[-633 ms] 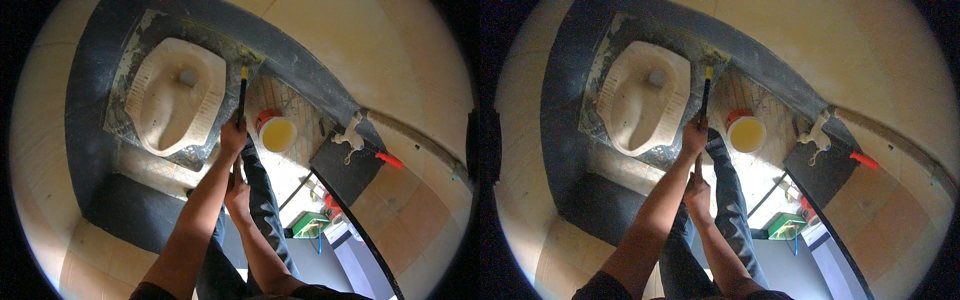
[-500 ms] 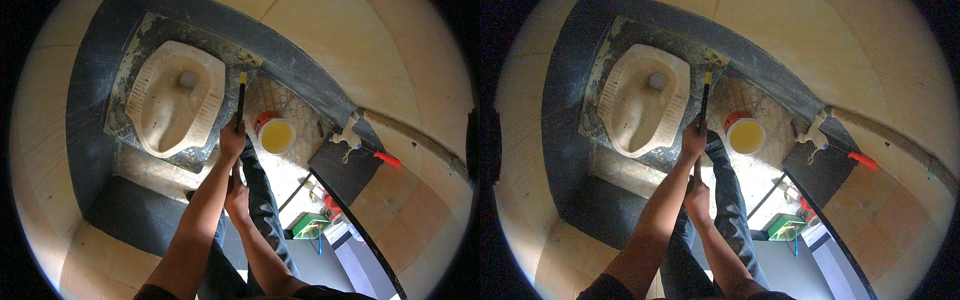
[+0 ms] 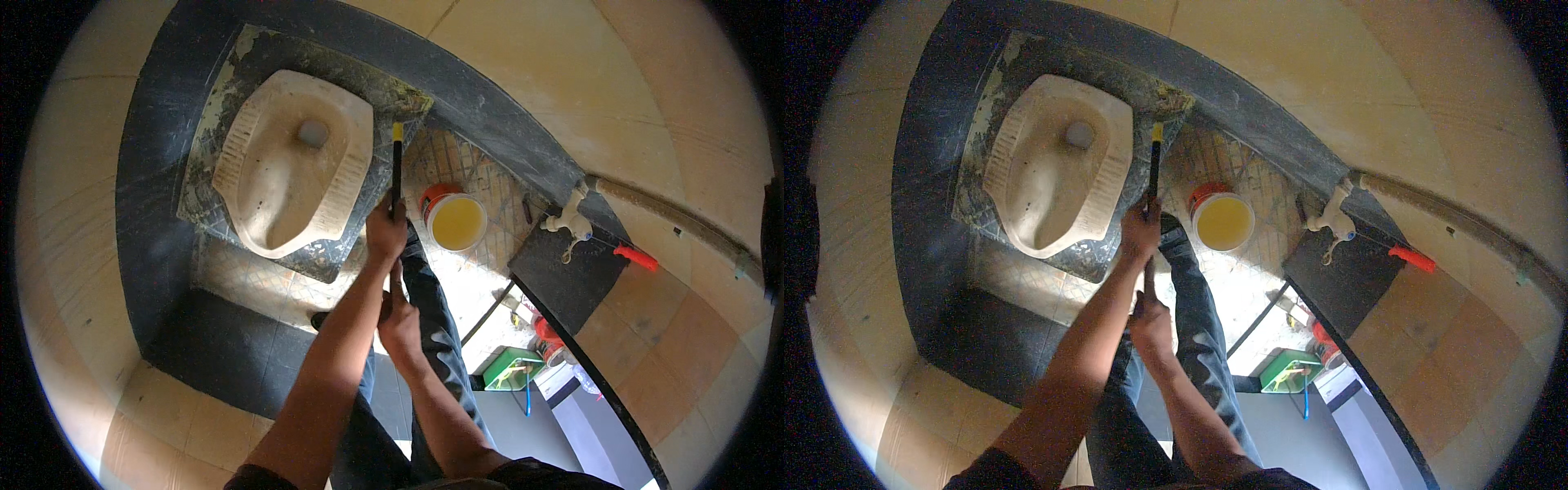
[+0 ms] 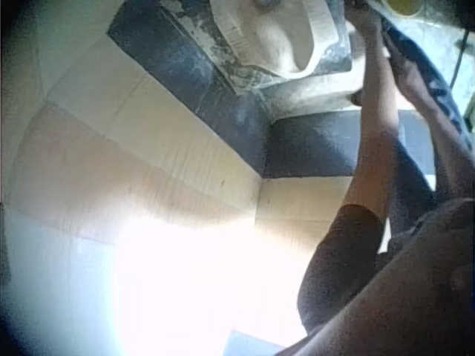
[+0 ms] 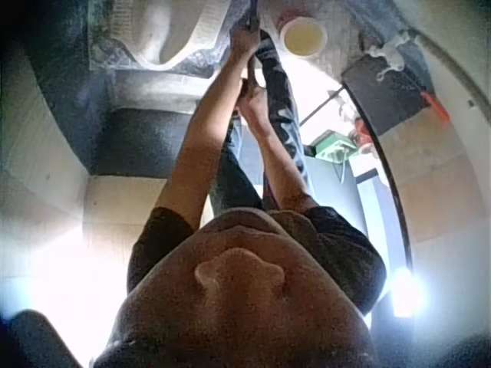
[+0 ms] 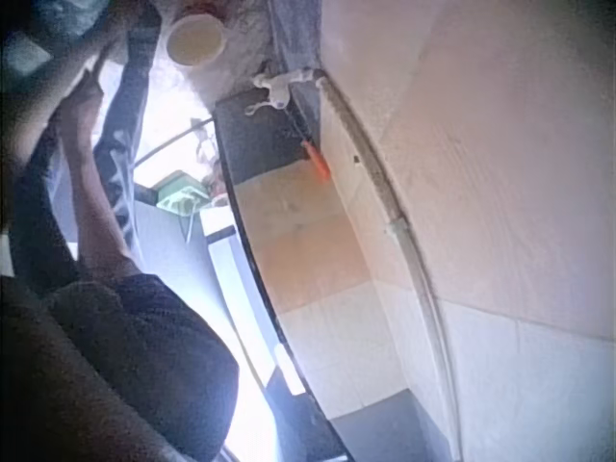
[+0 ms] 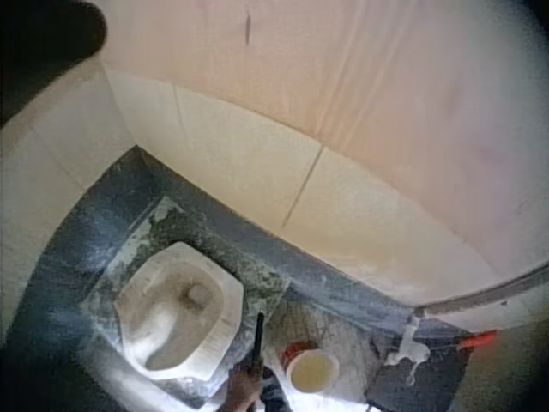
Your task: The person scrapes a wall near a toilet using a scraper, applies liquid from a bucket, and smooths a white substance onto the surface with a spatula.
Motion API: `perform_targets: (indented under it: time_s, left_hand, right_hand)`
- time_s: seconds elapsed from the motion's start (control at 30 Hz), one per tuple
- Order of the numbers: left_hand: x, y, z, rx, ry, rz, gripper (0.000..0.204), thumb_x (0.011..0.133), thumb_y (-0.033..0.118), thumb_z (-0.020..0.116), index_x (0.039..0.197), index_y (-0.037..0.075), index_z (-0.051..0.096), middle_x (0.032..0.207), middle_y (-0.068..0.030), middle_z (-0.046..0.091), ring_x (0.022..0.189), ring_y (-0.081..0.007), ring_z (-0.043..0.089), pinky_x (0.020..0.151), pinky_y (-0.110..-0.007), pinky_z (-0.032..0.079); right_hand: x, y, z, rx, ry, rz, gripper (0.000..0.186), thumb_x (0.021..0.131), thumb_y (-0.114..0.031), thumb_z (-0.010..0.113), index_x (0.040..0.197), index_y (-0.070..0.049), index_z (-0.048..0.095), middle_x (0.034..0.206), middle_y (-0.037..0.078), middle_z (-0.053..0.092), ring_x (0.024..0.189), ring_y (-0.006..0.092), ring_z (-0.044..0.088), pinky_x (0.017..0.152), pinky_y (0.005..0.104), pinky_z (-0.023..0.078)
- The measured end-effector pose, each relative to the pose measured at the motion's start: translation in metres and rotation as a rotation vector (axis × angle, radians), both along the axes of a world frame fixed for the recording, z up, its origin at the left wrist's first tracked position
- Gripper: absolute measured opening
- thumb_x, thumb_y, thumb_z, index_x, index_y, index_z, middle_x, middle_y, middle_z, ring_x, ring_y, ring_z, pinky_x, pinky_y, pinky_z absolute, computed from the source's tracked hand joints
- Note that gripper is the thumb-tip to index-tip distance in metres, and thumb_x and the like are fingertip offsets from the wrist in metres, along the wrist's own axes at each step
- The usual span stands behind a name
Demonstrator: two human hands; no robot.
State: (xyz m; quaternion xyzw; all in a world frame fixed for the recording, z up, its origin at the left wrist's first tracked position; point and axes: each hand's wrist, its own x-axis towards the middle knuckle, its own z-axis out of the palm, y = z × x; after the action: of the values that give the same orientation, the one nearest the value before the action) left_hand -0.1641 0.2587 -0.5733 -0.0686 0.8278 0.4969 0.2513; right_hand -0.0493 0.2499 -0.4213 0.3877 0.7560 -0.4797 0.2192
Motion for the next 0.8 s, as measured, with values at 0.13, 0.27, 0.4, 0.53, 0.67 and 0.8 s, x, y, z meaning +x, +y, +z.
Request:
perform_targets:
  time_s: [0.13,0.27,0.4,0.53,0.67,0.8]
  left_hand:
    - [0.017,0.028,0.008,-0.002,0.026,0.099,0.034,0.098,0.021,0.057,0.124,-0.001,0.065,0.08,-0.0257,0.069,0.075,-0.0378,0.071,0.064,-0.046,0.053]
    - [0.015,0.045,0.032,-0.037,0.021,0.086,0.04,0.1,0.02,0.054,0.132,-0.003,0.06,0.077,-0.0272,0.068,0.069,-0.0392,0.071,0.057,-0.043,0.052]
    - [0.037,0.039,0.026,0.031,0.042,0.138,0.041,0.1,0.02,0.053,0.132,-0.004,0.06,0.074,-0.0263,0.067,0.064,-0.0354,0.069,0.055,-0.04,0.05]
    - [0.045,0.043,0.015,0.024,0.112,0.17,0.04,0.101,0.02,0.052,0.132,-0.003,0.06,0.076,-0.0255,0.068,0.066,-0.0326,0.071,0.057,-0.041,0.051]
    - [0.054,0.05,0.042,0.08,-0.02,0.246,0.04,0.101,0.02,0.051,0.133,-0.002,0.06,0.079,-0.0233,0.07,0.067,-0.0315,0.071,0.058,-0.041,0.051]
    - [0.051,0.062,0.041,0.153,-0.094,0.266,0.043,0.103,0.021,0.05,0.137,-0.003,0.056,0.079,-0.0218,0.07,0.066,-0.0269,0.07,0.057,-0.039,0.05]
  right_hand:
    - [0.01,0.047,0.013,0.091,-0.016,0.177,0.063,0.099,-0.001,0.046,0.158,-0.011,0.026,0.127,0.031,0.06,0.1,0.0475,0.066,0.078,0.0483,0.058]
    - [0.011,0.067,0.01,0.105,0.0,0.201,0.062,0.099,-0.002,0.046,0.157,-0.011,0.027,0.127,0.033,0.059,0.101,0.0489,0.065,0.082,0.0542,0.058]
    - [0.03,0.063,0.015,0.15,-0.088,0.274,0.062,0.101,-0.006,0.046,0.158,-0.015,0.024,0.107,0.034,0.066,0.087,0.0501,0.068,0.076,0.0558,0.059]
    - [0.032,0.068,0.018,0.141,-0.133,0.318,0.063,0.1,-0.009,0.048,0.158,-0.012,0.024,0.096,0.033,0.067,0.082,0.0487,0.069,0.071,0.0558,0.056]
    - [0.042,0.085,0.03,0.17,-0.107,0.363,0.066,0.099,-0.007,0.051,0.158,-0.014,0.025,0.077,0.029,0.066,0.067,0.0453,0.067,0.059,0.0541,0.053]
    - [0.056,0.106,0.016,0.207,-0.096,0.46,0.069,0.097,-0.006,0.054,0.159,-0.015,0.024,0.065,0.025,0.063,0.056,0.0406,0.066,0.051,0.052,0.049]
